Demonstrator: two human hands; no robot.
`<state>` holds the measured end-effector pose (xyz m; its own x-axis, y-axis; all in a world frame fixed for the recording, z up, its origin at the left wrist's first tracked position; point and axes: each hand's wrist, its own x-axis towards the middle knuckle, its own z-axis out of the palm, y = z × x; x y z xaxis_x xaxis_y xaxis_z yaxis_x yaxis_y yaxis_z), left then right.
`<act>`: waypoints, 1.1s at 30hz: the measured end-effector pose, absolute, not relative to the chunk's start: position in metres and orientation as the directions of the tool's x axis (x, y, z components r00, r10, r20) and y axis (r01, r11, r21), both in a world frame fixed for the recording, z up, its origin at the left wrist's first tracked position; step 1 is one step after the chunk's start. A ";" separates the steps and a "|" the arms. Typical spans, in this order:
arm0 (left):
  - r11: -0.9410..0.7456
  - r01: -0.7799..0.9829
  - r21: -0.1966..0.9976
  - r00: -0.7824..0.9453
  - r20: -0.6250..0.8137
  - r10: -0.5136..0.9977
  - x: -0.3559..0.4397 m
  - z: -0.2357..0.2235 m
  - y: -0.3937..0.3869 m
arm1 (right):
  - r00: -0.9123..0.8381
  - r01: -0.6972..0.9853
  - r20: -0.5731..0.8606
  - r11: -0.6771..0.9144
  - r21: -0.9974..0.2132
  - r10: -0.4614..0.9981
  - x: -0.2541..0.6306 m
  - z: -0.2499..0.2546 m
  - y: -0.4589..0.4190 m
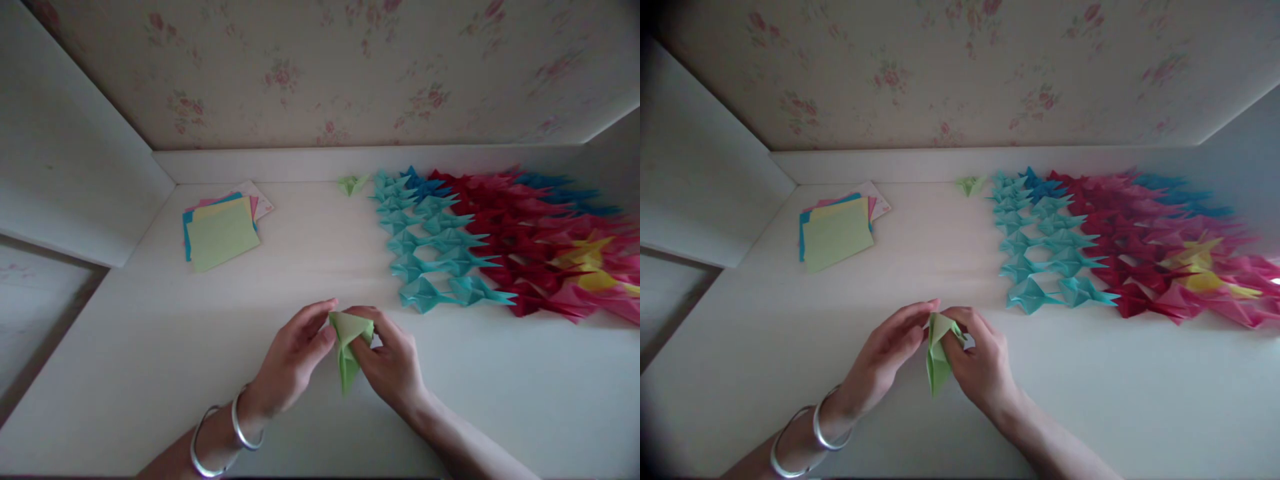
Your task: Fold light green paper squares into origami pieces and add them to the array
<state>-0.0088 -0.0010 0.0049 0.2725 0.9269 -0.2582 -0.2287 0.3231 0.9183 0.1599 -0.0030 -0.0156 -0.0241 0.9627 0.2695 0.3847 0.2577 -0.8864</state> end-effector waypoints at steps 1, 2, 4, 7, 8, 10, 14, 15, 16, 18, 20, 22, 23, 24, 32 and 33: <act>0.357 -0.240 0.903 0.235 -0.303 0.924 -0.009 0.003 0.001 | -0.044 0.390 0.328 0.319 -0.864 0.944 0.161 -0.016 -0.003; 0.390 -0.255 0.885 0.207 -0.344 0.916 -0.008 0.001 0.002 | -0.069 0.391 0.383 0.378 -0.839 0.921 0.162 -0.017 -0.003; 0.452 -0.292 0.843 0.200 -0.408 0.891 -0.008 -0.002 0.005 | -0.134 0.393 0.470 0.482 -0.783 0.872 0.164 -0.016 -0.003; 0.499 -0.322 0.805 0.247 -0.437 0.865 -0.007 -0.004 0.007 | -0.209 0.391 0.554 0.588 -0.708 0.806 0.166 -0.012 -0.003; 0.513 -0.327 0.794 0.263 -0.446 0.856 -0.007 -0.004 0.007 | -0.218 0.386 0.575 0.611 -0.691 0.788 0.167 -0.011 -0.002; 0.561 -0.334 0.757 0.299 -0.480 0.825 -0.007 -0.003 0.007 | -0.216 0.378 0.608 0.640 -0.669 0.764 0.168 -0.009 -0.002; 0.624 -0.365 0.691 0.340 -0.525 0.780 -0.006 0.001 0.007 | -0.213 0.375 0.591 0.624 -0.686 0.778 0.166 -0.010 -0.001; 0.616 -0.367 0.696 0.342 -0.515 0.786 -0.006 0.002 0.007 | -0.220 0.379 0.567 0.605 -0.700 0.794 0.166 -0.011 -0.001; 0.603 -0.365 0.709 0.341 -0.501 0.795 -0.006 0.003 0.007 | -0.226 0.384 0.543 0.586 -0.713 0.809 0.166 -0.011 0.000; 0.584 -0.340 0.738 0.338 -0.484 0.808 -0.006 0.004 0.007 | -0.232 0.392 0.509 0.559 -0.731 0.829 0.165 -0.012 0.000; 0.580 -0.303 0.756 0.326 -0.490 0.809 -0.007 0.005 0.007 | -0.231 0.388 0.492 0.543 -0.744 0.839 0.166 -0.011 0.000; 0.585 -0.277 0.763 0.323 -0.499 0.804 -0.008 0.005 0.007 | -0.233 0.382 0.475 0.529 -0.758 0.848 0.167 -0.009 0.000; 0.587 -0.272 0.763 0.325 -0.501 0.802 -0.008 0.005 0.008 | -0.235 0.380 0.467 0.523 -0.763 0.852 0.168 -0.009 0.000; 0.589 -0.271 0.761 0.327 -0.503 0.800 -0.009 0.005 0.008 | -0.238 0.377 0.462 0.519 -0.767 0.855 0.169 -0.008 0.000; 0.619 -0.311 0.721 0.333 -0.527 0.782 -0.007 0.008 0.009 | -0.247 0.369 0.458 0.520 -0.771 0.854 0.164 -0.009 0.000; 0.626 -0.320 0.712 0.329 -0.536 0.778 -0.007 0.007 0.010 | -0.247 0.365 0.449 0.512 -0.778 0.859 0.164 -0.009 0.000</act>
